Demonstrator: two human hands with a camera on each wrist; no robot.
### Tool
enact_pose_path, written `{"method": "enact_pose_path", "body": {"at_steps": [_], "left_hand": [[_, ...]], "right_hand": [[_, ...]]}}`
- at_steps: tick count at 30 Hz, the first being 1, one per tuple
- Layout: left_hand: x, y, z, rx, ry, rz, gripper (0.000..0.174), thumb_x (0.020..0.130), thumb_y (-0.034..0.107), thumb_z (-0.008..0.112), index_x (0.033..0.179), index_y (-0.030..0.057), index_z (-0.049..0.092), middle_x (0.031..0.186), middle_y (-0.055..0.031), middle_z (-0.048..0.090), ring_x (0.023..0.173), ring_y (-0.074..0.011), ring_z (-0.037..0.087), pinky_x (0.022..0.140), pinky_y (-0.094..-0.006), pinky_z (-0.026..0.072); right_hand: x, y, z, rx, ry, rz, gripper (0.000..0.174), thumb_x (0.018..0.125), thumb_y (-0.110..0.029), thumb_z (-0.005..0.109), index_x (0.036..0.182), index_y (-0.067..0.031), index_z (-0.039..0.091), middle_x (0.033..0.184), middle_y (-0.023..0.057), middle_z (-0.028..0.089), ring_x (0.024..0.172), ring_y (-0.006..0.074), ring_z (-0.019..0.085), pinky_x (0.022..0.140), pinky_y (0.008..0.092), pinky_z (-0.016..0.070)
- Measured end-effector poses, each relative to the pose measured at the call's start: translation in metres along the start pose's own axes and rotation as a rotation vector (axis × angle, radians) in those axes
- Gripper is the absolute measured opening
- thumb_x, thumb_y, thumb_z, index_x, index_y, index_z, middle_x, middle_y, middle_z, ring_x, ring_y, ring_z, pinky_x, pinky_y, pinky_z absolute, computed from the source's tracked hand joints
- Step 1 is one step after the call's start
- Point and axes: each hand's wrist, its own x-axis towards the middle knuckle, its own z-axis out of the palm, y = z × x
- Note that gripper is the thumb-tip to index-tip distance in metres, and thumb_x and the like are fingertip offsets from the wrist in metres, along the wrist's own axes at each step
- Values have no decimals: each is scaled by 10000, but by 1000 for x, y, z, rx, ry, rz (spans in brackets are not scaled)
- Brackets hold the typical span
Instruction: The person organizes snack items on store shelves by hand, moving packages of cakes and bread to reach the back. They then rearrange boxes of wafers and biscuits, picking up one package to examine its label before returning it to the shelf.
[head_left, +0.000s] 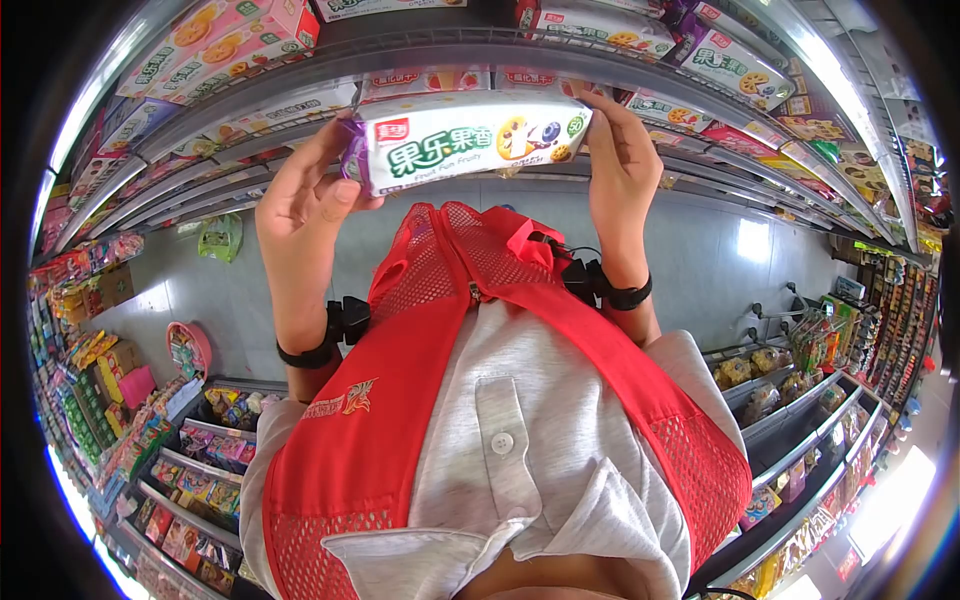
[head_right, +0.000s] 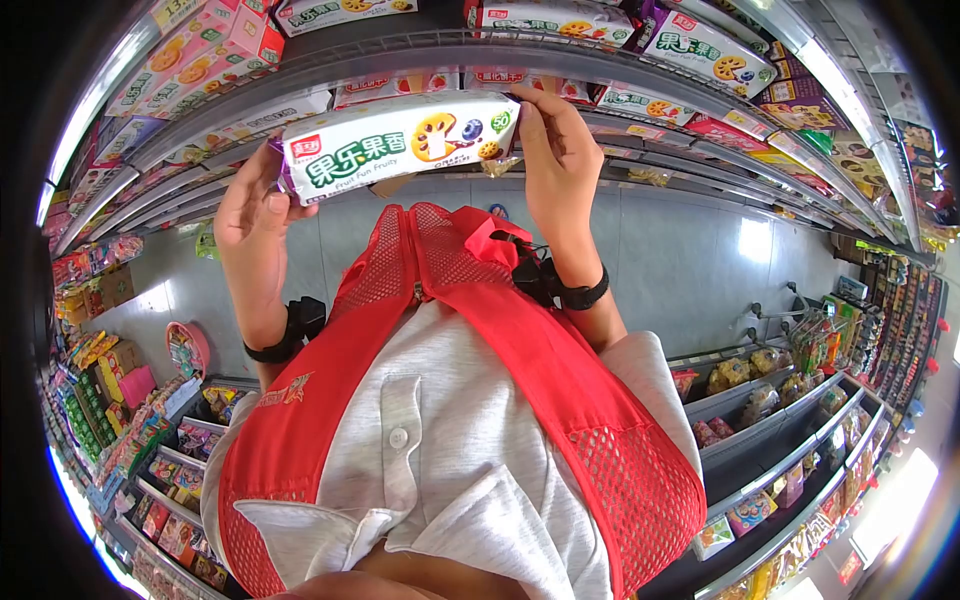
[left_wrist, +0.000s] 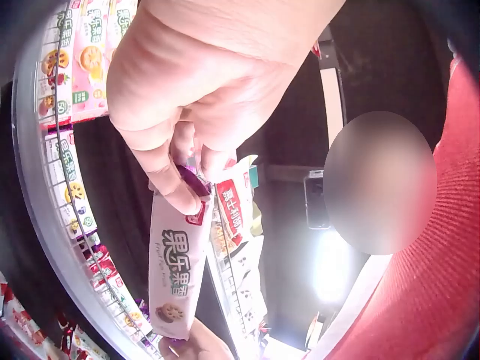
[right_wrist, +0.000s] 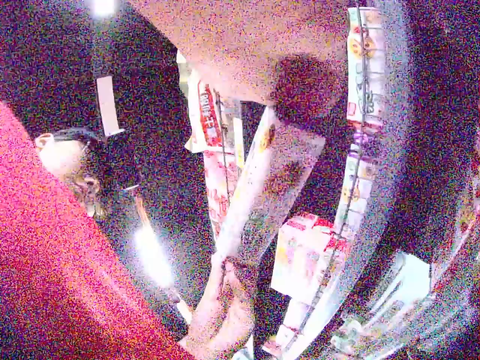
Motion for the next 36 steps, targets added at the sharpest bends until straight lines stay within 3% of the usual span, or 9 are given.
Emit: {"method": "enact_pose_path", "body": {"at_steps": [4, 13, 19, 20, 21, 22, 24, 26, 36], "left_hand": [[0, 5, 7, -25, -65, 42, 570, 897, -35, 738, 1422, -86, 523, 1437, -210, 578, 1087, -224, 694, 851, -346, 629], [2, 6, 13, -30, -166, 65, 644, 853, -125, 732, 1448, -97, 487, 1450, -207, 570, 1106, -204, 688, 916, -328, 594], [20, -28, -5, -145, -56, -129, 538, 972, 74, 684, 1459, -56, 493, 1321, -155, 644, 1073, -190, 684, 907, -334, 586], [25, -40, -15, -131, -102, -181, 532, 1038, 225, 616, 1482, -30, 471, 1243, -127, 675, 1014, -178, 697, 885, -315, 589], [28, -45, -20, -170, -120, -224, 543, 1048, 247, 600, 1494, -26, 454, 1235, -125, 679, 1003, -176, 701, 880, -314, 590], [29, -48, -23, -207, -134, -269, 555, 1057, 268, 584, 1506, -23, 436, 1226, -124, 683, 991, -174, 704, 876, -312, 591], [32, -46, -19, -222, -177, -302, 599, 1082, 338, 533, 1544, -8, 372, 1208, -126, 689, 974, -168, 714, 878, -310, 593], [31, -43, -12, -194, -159, -292, 603, 1084, 350, 525, 1551, 3, 366, 1219, -131, 684, 998, -179, 712, 901, -325, 591], [28, -41, 1, -54, -172, -186, 693, 1014, 329, 668, 1569, 43, 368, 1343, -171, 632, 1216, -277, 644, 1024, -429, 549]], "right_hand": [[4, 15, -2, 56, -38, 64, 233, 1065, -69, 554, 1237, 39, 668, 1027, 25, 703, 899, 53, 614, 795, 214, 508], [6, 24, -9, 49, -57, 127, 269, 1074, -69, 519, 1276, 60, 641, 1067, 58, 706, 916, 81, 645, 808, 243, 533], [9, 2, -12, 141, 2, 149, 213, 1034, -13, 567, 1214, 49, 662, 999, 41, 710, 859, 49, 615, 746, 204, 498], [10, -3, -16, 145, -25, 178, 209, 1027, -3, 570, 1207, 47, 663, 994, 38, 708, 851, 41, 607, 734, 199, 490], [10, -8, -19, 152, -54, 208, 205, 1021, 7, 573, 1200, 45, 665, 989, 35, 706, 843, 34, 599, 722, 194, 481], [11, -16, -18, 221, -77, 225, 197, 1011, 12, 587, 1188, 24, 673, 947, 2, 680, 784, 9, 542, 650, 185, 421], [12, -15, -14, 286, -53, 212, 198, 1008, 12, 590, 1186, 15, 678, 924, -17, 664, 756, 5, 514, 619, 185, 385], [16, -6, -15, 317, -52, 219, 192, 1012, -12, 592, 1176, -3, 691, 916, -41, 665, 718, -8, 488, 580, 176, 334], [17, 6, -31, 363, -37, 311, 192, 1030, -95, 618, 1185, -29, 710, 918, -55, 682, 657, -35, 451, 529, 168, 287]]}}
